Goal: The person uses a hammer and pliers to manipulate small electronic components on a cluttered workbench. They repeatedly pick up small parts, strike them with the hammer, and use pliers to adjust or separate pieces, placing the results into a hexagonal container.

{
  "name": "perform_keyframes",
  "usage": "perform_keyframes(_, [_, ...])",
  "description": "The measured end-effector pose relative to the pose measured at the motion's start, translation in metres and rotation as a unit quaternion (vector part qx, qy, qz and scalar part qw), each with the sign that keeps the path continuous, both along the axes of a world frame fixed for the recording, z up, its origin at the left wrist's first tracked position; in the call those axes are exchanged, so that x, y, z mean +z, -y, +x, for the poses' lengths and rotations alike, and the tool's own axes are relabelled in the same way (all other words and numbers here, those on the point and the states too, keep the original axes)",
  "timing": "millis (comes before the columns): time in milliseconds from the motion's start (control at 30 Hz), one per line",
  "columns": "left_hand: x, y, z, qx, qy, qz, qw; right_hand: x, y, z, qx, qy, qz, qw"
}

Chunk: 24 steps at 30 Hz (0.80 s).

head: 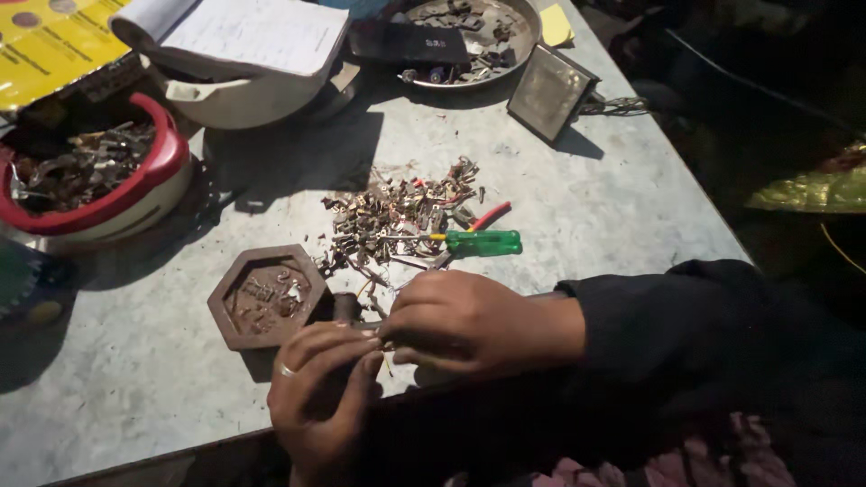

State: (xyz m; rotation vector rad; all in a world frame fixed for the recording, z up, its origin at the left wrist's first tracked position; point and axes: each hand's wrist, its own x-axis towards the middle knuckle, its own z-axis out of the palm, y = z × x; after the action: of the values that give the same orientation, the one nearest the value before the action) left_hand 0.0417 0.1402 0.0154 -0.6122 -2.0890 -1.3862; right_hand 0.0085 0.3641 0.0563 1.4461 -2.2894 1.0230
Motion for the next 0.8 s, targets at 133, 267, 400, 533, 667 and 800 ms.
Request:
perform_keyframes(133, [-0.001,-0.004,0.001,0.009,0.018,0.005,1.0,0.003,-0.002,-0.002,-0.006,-0.078,0.023,0.997])
perform_keyframes(267, [-0.001,-0.001,-0.004,-0.026,0.05,-0.01,0.998,0.001,-0.008,-0.005,-0.001,-0.143,0.06,0.988])
perform_keyframes(400, [-0.003,0.001,-0.007,-0.071,0.066,0.02,0.995,-0.007,-0.004,-0.007,-0.035,-0.171,0.047,0.983])
perform_keyframes(533, [-0.004,-0.003,-0.004,-0.046,0.013,0.012,0.999,-0.013,-0.003,-0.012,-0.029,-0.136,0.054,0.989])
perform_keyframes(667, [0.001,-0.004,-0.004,-0.044,-0.021,-0.003,0.999,-0.017,-0.008,-0.017,-0.018,-0.082,0.072,0.994])
perform_keyframes(800, [0.005,-0.003,-0.006,-0.045,-0.101,-0.034,0.993,-0.023,-0.012,-0.015,-0.011,-0.062,0.054,0.997])
